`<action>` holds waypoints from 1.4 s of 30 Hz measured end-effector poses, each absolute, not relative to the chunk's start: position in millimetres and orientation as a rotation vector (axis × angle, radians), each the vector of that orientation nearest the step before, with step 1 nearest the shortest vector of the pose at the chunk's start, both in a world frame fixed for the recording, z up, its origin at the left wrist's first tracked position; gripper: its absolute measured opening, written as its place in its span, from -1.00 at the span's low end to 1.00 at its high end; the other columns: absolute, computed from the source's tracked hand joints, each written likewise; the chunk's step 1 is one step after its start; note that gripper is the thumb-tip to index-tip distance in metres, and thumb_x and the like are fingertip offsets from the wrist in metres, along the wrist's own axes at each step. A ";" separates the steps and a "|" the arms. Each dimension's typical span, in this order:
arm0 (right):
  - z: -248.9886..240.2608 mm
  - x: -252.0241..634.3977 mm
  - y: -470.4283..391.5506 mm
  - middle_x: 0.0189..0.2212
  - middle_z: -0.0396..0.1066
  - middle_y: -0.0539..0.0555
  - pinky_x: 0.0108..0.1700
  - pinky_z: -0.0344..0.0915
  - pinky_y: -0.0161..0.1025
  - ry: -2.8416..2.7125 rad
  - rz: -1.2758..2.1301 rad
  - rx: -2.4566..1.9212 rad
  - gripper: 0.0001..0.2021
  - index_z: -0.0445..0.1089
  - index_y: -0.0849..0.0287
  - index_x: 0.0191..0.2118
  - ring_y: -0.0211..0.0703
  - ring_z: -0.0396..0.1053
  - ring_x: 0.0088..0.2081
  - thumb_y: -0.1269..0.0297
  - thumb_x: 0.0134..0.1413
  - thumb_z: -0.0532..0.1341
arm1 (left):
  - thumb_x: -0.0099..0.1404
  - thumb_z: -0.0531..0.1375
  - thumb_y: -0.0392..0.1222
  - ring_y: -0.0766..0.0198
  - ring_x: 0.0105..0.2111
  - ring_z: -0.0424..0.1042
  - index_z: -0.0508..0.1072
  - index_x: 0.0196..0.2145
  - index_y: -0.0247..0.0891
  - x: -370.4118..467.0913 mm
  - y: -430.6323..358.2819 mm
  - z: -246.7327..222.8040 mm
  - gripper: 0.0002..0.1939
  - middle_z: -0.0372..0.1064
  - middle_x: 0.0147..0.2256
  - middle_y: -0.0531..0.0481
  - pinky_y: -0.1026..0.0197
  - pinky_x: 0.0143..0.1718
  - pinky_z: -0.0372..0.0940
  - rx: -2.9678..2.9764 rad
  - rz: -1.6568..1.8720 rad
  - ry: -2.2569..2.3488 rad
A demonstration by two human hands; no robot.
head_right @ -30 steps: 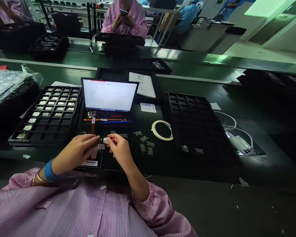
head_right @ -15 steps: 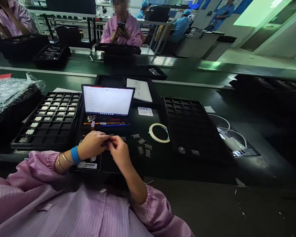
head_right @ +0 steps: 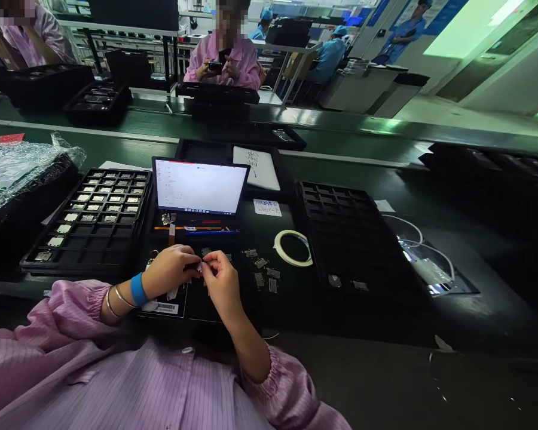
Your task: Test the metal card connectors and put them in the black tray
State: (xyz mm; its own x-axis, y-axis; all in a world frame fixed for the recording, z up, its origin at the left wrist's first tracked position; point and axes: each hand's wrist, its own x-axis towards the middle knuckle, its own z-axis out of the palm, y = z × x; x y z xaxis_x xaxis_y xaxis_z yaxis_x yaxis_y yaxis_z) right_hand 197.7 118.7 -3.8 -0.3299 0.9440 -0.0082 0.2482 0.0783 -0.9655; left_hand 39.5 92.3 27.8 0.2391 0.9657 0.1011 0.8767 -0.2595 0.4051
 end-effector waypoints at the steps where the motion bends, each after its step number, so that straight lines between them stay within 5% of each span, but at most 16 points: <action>1: -3.5 197.8 118.4 -0.65 0.29 -0.14 -0.69 0.10 -0.36 -1.660 1.307 -1.200 -0.86 0.26 0.10 -0.28 -0.31 0.19 -0.71 0.16 0.11 0.17 | 0.23 0.30 -0.25 0.16 -0.25 0.46 0.59 -0.34 -0.23 39.6 92.1 27.9 -0.95 0.48 -0.32 -0.05 0.18 -0.21 0.33 2.245 0.488 1.723; 11: 0.6 195.5 116.2 -0.68 0.33 -0.15 -0.73 0.15 -0.40 -1.552 1.366 -1.236 -0.82 0.25 0.11 -0.31 -0.32 0.22 -0.74 0.16 0.05 0.23 | 0.25 0.27 -0.27 0.15 -0.24 0.46 0.59 -0.31 -0.20 39.7 89.5 29.6 -0.92 0.49 -0.30 -0.04 0.17 -0.20 0.34 2.206 0.516 1.738; 18: -0.1 200.0 106.2 -0.45 0.48 0.08 -0.74 0.27 -0.33 -1.574 1.257 -1.284 -0.67 0.42 0.17 -0.25 -0.16 0.43 -0.57 -0.03 0.07 0.25 | 0.21 0.32 -0.23 0.14 -0.27 0.46 0.59 -0.28 -0.21 38.8 89.5 29.3 -0.91 0.49 -0.31 -0.04 0.16 -0.24 0.33 2.196 0.558 1.731; 42: -8.7 209.0 99.1 -0.31 0.56 0.20 -0.62 0.35 -0.28 -1.716 0.986 -1.227 -0.67 0.56 0.24 -0.16 -0.11 0.49 -0.48 0.09 0.22 0.17 | 0.22 0.32 -0.19 0.11 -0.20 0.43 0.57 -0.22 -0.21 39.9 87.3 25.2 -0.84 0.50 -0.24 -0.03 0.14 -0.23 0.32 2.195 0.566 1.750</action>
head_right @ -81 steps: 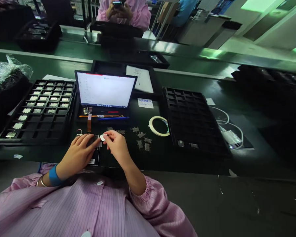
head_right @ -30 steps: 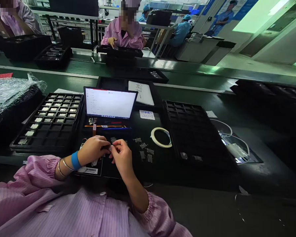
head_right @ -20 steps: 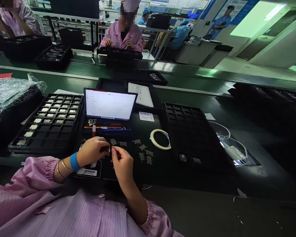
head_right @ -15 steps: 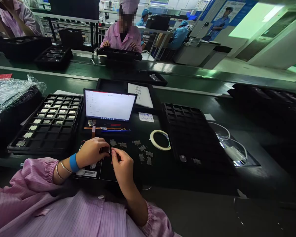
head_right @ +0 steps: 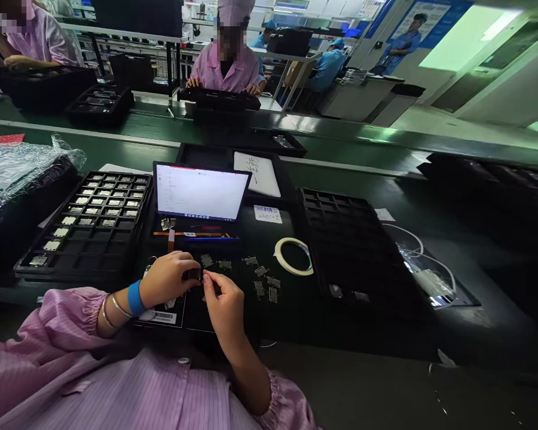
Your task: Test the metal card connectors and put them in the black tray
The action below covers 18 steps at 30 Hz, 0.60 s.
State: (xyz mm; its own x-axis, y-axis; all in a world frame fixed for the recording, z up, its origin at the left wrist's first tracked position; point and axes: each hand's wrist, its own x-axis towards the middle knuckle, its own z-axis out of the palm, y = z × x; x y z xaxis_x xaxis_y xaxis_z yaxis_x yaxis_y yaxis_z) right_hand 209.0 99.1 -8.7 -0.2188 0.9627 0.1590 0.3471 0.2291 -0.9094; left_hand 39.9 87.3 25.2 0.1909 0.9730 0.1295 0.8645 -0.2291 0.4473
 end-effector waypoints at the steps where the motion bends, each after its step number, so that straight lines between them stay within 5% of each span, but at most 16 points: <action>1: -8.5 208.9 99.2 -0.32 0.57 0.20 -0.62 0.35 -0.28 -1.717 0.984 -1.224 -0.67 0.56 0.24 -0.16 -0.12 0.49 -0.49 0.09 0.22 0.17 | 0.21 0.32 -0.18 0.11 -0.20 0.43 0.57 -0.22 -0.22 39.9 87.2 25.1 -0.84 0.50 -0.24 -0.03 0.14 -0.23 0.32 2.196 0.569 1.749; 18: -3.8 207.6 103.3 -0.46 0.51 0.08 -0.41 0.37 -0.22 -1.908 0.905 -1.089 -0.75 0.55 0.20 -0.27 -0.13 0.46 -0.48 0.21 0.25 0.15 | 0.26 0.30 -0.18 0.12 -0.21 0.43 0.58 -0.25 -0.23 41.4 87.6 19.7 -0.88 0.50 -0.26 -0.05 0.14 -0.21 0.33 2.210 0.594 1.730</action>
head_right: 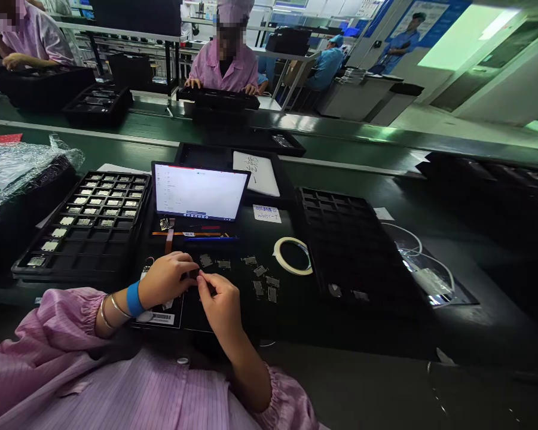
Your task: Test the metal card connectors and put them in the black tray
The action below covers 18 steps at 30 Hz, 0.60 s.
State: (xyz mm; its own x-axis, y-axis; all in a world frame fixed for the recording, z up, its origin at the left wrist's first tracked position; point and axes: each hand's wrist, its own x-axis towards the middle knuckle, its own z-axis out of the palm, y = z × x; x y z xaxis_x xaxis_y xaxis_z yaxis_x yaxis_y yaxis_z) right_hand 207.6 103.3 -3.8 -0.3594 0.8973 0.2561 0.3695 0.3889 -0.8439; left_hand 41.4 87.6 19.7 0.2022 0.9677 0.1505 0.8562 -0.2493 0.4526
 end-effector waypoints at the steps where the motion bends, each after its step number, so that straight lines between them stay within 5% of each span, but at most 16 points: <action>1: -3.3 207.5 103.8 -0.48 0.50 0.07 -0.40 0.37 -0.22 -1.915 0.900 -1.078 -0.75 0.55 0.20 -0.27 -0.14 0.46 -0.48 0.22 0.25 0.15 | 0.26 0.30 -0.18 0.12 -0.21 0.43 0.58 -0.25 -0.23 41.3 87.5 19.6 -0.88 0.50 -0.26 -0.04 0.14 -0.21 0.33 2.209 0.594 1.731; 18: -2.4 206.1 102.7 -0.39 0.56 0.10 -0.40 0.40 -0.23 -1.831 1.009 -1.157 -0.77 0.50 0.19 -0.20 -0.14 0.48 -0.48 0.21 0.22 0.14 | 0.24 0.30 -0.19 0.11 -0.21 0.44 0.56 -0.21 -0.25 37.4 88.7 24.5 -0.84 0.49 -0.25 -0.04 0.13 -0.19 0.34 2.190 0.593 1.709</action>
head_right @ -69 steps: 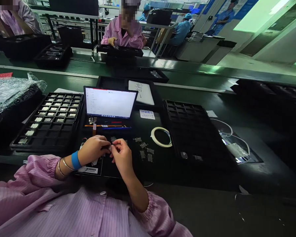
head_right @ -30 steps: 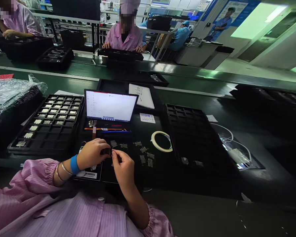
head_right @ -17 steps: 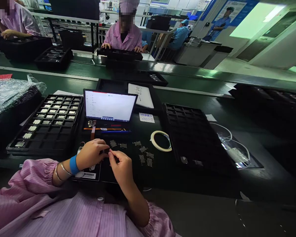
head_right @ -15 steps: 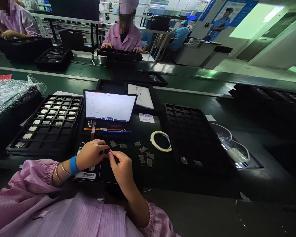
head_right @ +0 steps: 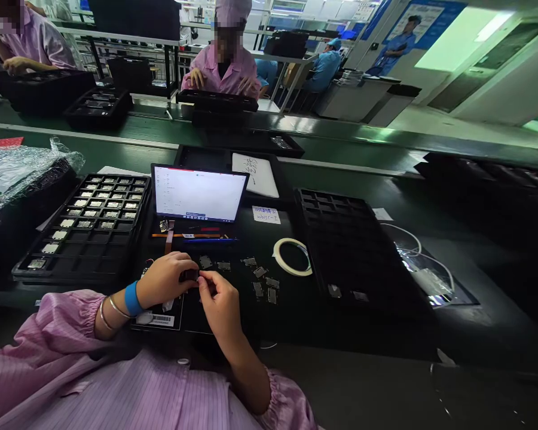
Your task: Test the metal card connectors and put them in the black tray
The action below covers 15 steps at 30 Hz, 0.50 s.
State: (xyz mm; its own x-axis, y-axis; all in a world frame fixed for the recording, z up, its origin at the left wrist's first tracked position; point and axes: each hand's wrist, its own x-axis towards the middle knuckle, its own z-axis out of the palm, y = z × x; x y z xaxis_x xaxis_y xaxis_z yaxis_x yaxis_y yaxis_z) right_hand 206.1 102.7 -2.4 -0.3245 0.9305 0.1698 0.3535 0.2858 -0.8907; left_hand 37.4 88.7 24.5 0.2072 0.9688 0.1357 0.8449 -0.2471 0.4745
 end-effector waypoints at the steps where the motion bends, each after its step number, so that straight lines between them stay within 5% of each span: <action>1: -2.4 206.1 102.8 -0.38 0.56 0.10 -0.40 0.40 -0.23 -1.832 1.006 -1.157 -0.77 0.50 0.19 -0.20 -0.14 0.49 -0.47 0.21 0.22 0.14 | 0.24 0.30 -0.19 0.11 -0.21 0.44 0.56 -0.21 -0.25 37.4 88.8 24.5 -0.84 0.49 -0.25 -0.05 0.12 -0.18 0.33 2.192 0.591 1.704; 15: -2.6 205.3 102.5 -0.39 0.54 0.08 -0.39 0.43 -0.23 -1.811 1.042 -1.156 -0.80 0.47 0.16 -0.22 -0.12 0.50 -0.44 0.21 0.22 0.14 | 0.25 0.29 -0.18 0.08 -0.19 0.43 0.54 -0.16 -0.25 37.1 88.3 26.7 -0.80 0.49 -0.22 -0.08 0.09 -0.15 0.32 2.229 0.564 1.687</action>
State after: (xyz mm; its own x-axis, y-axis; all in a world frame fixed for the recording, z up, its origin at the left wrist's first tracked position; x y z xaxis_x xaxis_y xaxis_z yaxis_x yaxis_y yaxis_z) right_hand 205.3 102.5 -2.6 -0.3239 0.9335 0.1539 0.3359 0.2655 -0.9037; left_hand 37.1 88.3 26.7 0.2380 0.9620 0.1337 0.8490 -0.2729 0.4525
